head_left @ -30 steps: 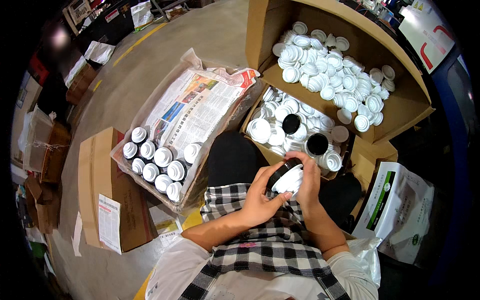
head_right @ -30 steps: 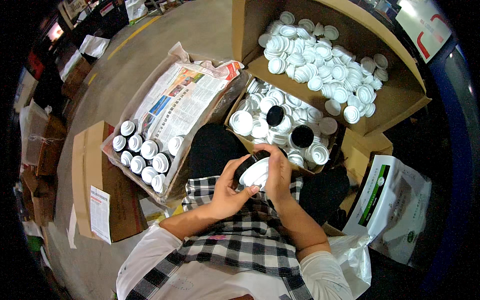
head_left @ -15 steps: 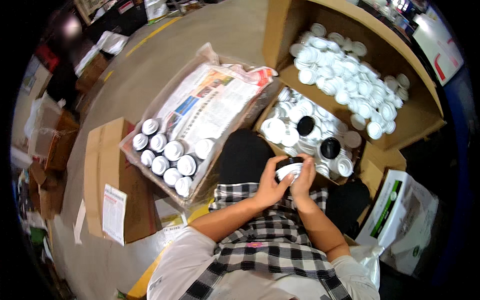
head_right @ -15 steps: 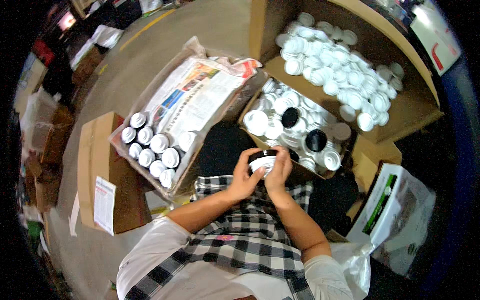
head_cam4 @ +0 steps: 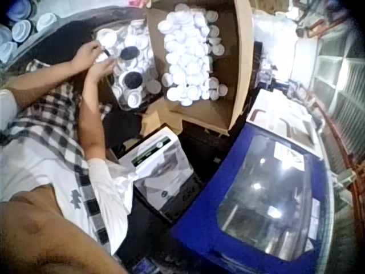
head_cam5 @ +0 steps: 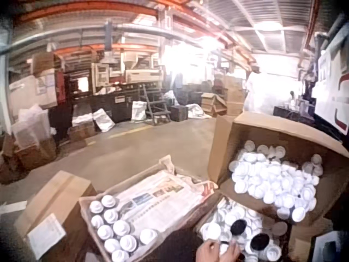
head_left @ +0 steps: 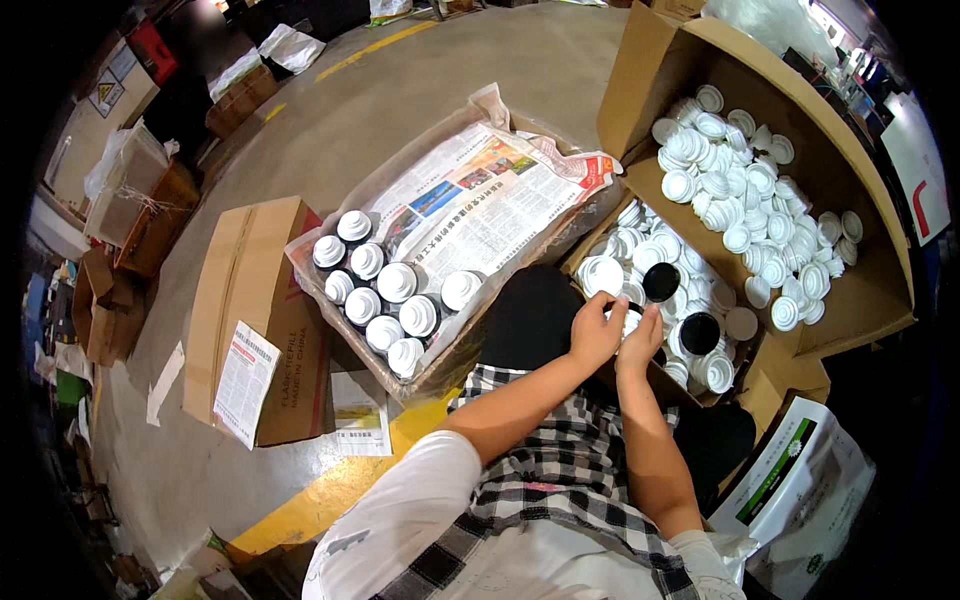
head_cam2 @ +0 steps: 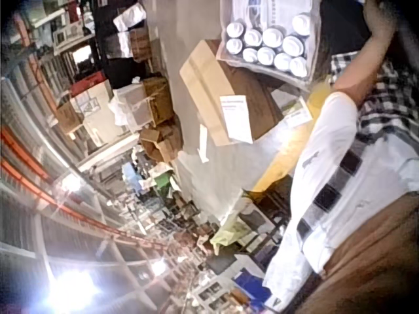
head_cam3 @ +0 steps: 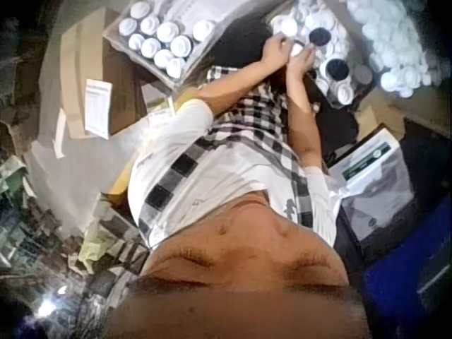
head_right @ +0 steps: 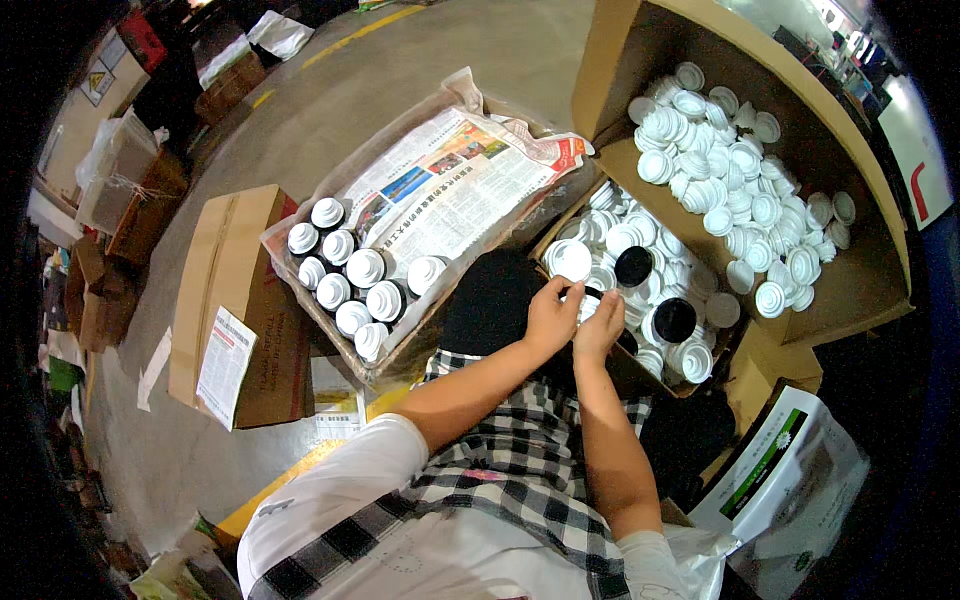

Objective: The person sits on the floor and assembles coffee capsules by pairing black and white plastic parts. They repeatedly pick up a black base and a white top, press them together, and place the finished units into a tray lined with newspaper.

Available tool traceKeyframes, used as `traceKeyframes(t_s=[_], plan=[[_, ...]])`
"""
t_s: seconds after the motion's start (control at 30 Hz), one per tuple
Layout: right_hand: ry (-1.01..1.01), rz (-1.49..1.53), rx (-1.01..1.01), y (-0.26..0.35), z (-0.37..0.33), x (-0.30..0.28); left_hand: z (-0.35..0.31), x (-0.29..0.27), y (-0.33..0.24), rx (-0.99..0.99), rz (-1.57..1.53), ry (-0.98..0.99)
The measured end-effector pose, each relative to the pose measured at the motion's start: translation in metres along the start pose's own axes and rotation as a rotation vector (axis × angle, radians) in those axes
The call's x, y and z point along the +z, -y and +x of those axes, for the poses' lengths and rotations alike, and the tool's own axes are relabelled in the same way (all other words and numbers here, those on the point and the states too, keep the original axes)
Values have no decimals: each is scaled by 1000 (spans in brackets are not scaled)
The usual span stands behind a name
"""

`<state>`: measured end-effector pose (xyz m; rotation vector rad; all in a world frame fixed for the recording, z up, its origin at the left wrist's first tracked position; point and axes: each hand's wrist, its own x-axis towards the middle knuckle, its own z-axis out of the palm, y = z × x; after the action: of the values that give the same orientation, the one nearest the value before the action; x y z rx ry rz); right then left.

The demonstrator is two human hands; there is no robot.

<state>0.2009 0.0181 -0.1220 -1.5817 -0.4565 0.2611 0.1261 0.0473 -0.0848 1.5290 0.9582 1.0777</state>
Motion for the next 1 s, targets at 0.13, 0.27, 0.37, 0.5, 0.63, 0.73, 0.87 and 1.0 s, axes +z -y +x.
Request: traceKeyframes(t_s=[0.13,0.27,0.37,0.5,0.63,0.73,0.87,1.0], plan=[[330,385,388,33,-9,-8,0,-49,-13,122,52,194],[542,243,318,60,-23,-34,59,-138,12,99,-21,-247],[566,234,442,53,-28,-61,113,-236,69,163,378,-462],[516,219,523,27,-18,-89,124,-269,121,-50,634,-390],[502,169,537,25,0,-113,129,-280,150,-107,669,-263],[445,160,543,14,19,-140,136,-296,160,-31,840,-50],[348,133,530,5,48,-173,142,-318,168,38,1105,107],[253,64,474,-12,82,-193,147,-282,109,-335,1447,250]])
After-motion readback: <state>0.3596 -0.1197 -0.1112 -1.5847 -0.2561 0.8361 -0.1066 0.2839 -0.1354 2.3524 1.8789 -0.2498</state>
